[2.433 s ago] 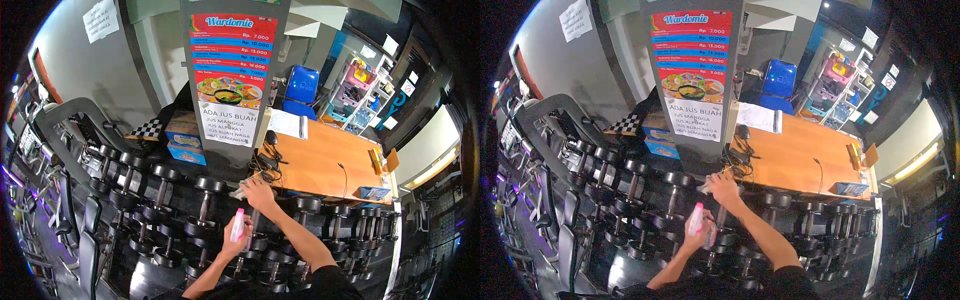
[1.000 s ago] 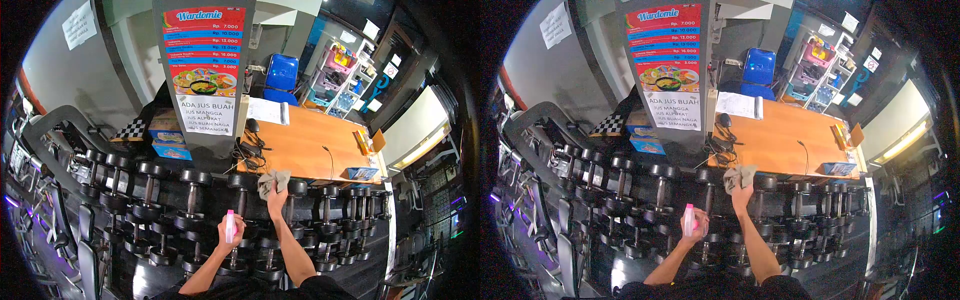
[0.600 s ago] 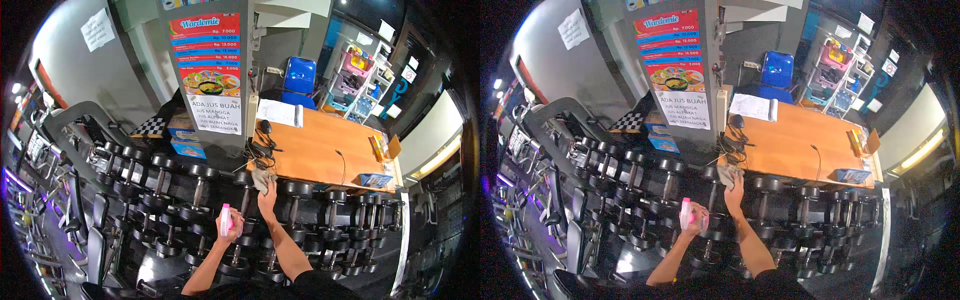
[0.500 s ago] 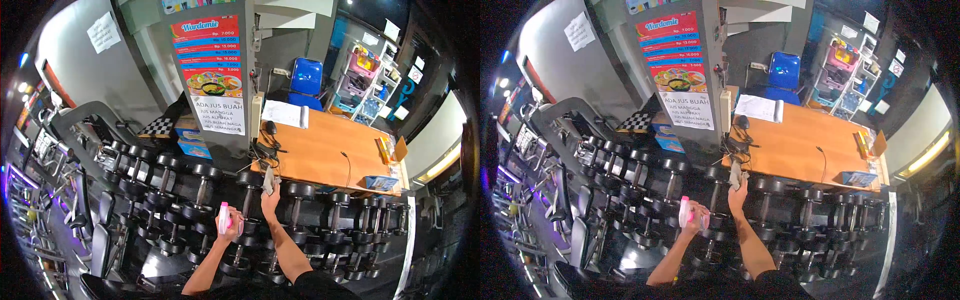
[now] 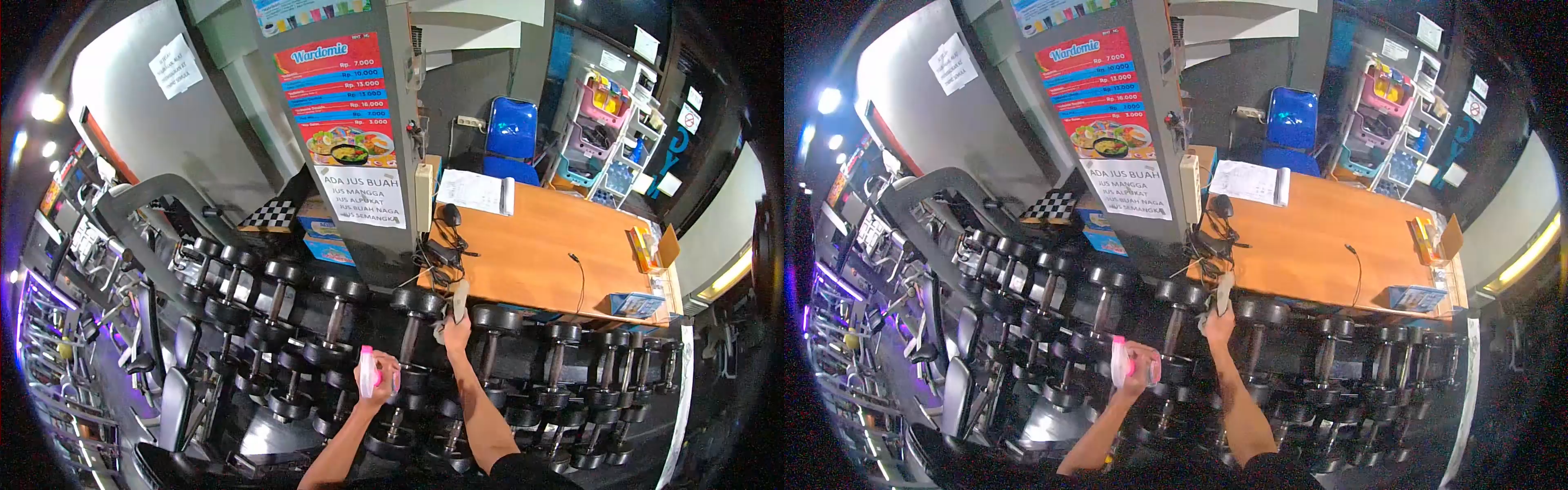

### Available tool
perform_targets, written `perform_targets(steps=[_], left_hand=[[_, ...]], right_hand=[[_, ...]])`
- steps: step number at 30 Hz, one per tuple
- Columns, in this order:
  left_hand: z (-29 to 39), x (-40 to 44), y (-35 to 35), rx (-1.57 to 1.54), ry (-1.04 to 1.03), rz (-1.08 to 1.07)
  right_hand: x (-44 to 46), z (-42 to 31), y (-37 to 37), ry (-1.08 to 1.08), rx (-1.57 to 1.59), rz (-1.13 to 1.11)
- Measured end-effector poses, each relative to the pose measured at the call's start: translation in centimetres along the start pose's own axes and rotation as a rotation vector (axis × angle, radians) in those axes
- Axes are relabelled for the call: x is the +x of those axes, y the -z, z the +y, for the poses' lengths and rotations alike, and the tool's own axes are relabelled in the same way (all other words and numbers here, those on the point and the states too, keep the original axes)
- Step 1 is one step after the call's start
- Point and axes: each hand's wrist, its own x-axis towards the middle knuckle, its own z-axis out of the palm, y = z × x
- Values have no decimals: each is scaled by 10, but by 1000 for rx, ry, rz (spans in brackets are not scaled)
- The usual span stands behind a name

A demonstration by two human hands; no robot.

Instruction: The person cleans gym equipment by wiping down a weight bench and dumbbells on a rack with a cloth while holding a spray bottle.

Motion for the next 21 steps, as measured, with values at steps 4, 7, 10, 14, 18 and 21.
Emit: perform_targets(steps=[4,7,10,14,18,21], left_hand=[[-13,-9,7,-66,93,32],[-18,-5,12,-125,81,-27],[-24,-2,21,-89,28,-132],[-31,-2,21,-181,42,-150],[-23,8,26,-70,21,-220],[-20,13,28,-16,27,-251]], right_hand=[[-5,-41,-1,355,-4,219],[25,-72,-7,289,93,246],[81,-61,-8,101,-444,-305],[113,-52,-22,-96,-608,-789],[128,-66,-33,-114,-1014,-872],[137,-71,-40,223,-1295,-967]])
